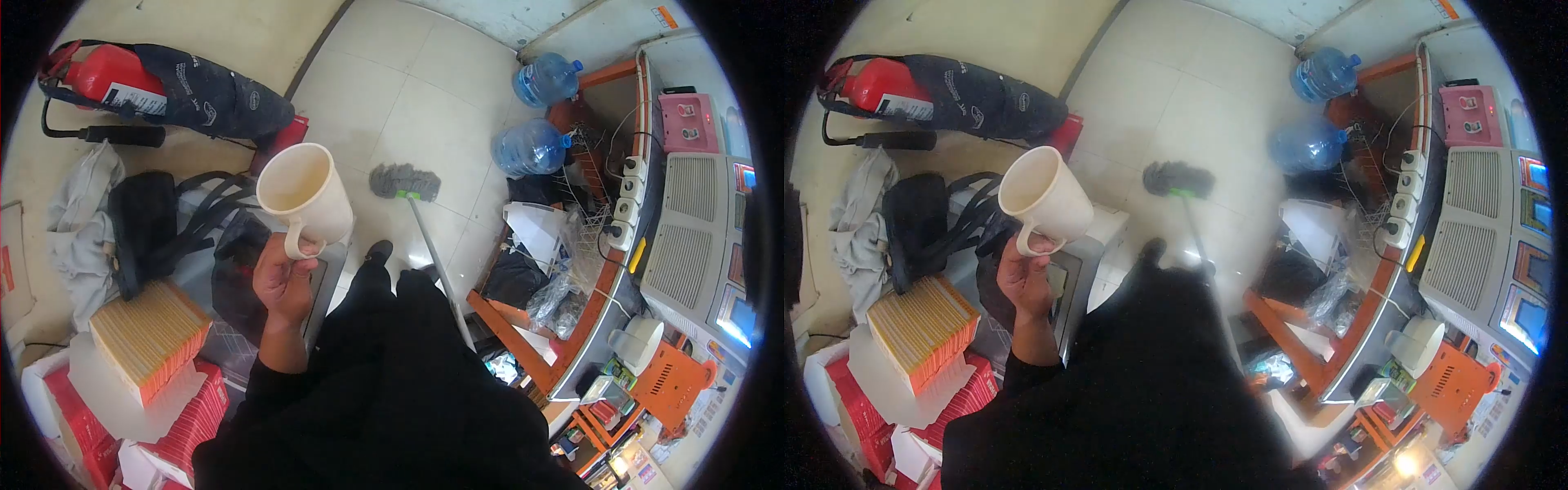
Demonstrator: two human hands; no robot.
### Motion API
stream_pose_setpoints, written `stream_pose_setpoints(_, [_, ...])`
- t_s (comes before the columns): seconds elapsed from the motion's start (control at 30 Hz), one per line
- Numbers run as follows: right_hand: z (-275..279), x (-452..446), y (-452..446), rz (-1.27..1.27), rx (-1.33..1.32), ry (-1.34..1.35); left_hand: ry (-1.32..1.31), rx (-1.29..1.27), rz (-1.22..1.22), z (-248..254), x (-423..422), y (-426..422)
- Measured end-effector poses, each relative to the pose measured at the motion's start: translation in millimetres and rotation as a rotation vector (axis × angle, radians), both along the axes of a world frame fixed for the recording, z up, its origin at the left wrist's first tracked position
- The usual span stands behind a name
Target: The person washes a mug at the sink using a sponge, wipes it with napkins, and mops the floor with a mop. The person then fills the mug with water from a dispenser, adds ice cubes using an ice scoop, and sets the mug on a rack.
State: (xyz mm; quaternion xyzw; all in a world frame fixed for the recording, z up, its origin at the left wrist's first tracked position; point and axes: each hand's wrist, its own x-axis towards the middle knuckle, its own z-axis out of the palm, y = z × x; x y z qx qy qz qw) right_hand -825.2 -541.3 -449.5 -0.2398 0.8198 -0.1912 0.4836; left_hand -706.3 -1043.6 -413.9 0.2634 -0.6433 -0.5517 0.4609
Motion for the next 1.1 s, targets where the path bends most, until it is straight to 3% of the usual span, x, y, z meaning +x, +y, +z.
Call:
stream_pose_setpoints(0.1, [-27.5, -10.9, -37.4, -0.052, 0.047, -0.006, -0.044, -0.046, -0.018, 5.2, 8.7, 8.0])
stream_pose_setpoints(0.2, [-47.9, -47.4, -130.1, -0.367, -0.026, -0.245, -0.080, -0.145, -0.030, 14.3, 18.4, 21.9])
stream_pose_setpoints(0.23, [-62.9, -61.1, -149.1, -0.791, 0.147, -0.686, -0.077, -0.128, -0.017, 17.3, 21.9, 29.9])
stream_pose_setpoints(0.3, [-121.1, -84.9, -167.0, -1.016, 0.030, -0.729, -0.069, -0.105, -0.003, 22.3, 25.8, 46.3])
stream_pose_setpoints(0.37, [-114.4, -88.0, -178.7, -1.070, -0.099, -0.659, -0.081, -0.137, -0.028, 29.1, 30.5, 63.0])
stream_pose_setpoints(0.47, [-98.6, -75.4, -121.8, -1.005, -0.060, -0.540, -0.076, -0.146, -0.055, 34.5, 26.6, 98.2])
stream_pose_setpoints(0.57, [-116.2, -37.1, 3.2, -1.017, -0.170, -0.573, -0.092, -0.158, -0.084, 31.8, 18.7, 142.4])
stream_pose_setpoints(0.63, [-77.0, 1.5, 72.4, -1.007, -0.132, -0.635, -0.034, -0.124, -0.105, 19.6, 11.5, 174.6])
stream_pose_setpoints(0.7, [-71.9, 50.7, 159.6, -1.110, -0.072, -0.647, -0.019, -0.099, -0.163, 18.7, 4.3, 207.3])
stream_pose_setpoints(0.8, [-42.8, 128.7, 272.7, -0.627, -0.034, -0.165, -0.026, -0.085, -0.189, 15.0, -1.9, 248.6])
stream_pose_setpoints(0.9, [-20.1, 184.0, 386.0, -0.696, 0.132, -0.208, -0.024, -0.099, -0.170, 11.7, 1.9, 279.2])
stream_pose_setpoints(1.03, [-35.1, 149.1, 444.4, -0.834, 0.002, -0.249, -0.004, -0.078, -0.111, 23.4, 18.8, 307.1])
stream_pose_setpoints(1.1, [-35.0, 87.6, 386.2, -0.880, 0.150, -0.299, -0.018, -0.086, -0.087, 28.9, 30.3, 315.4])
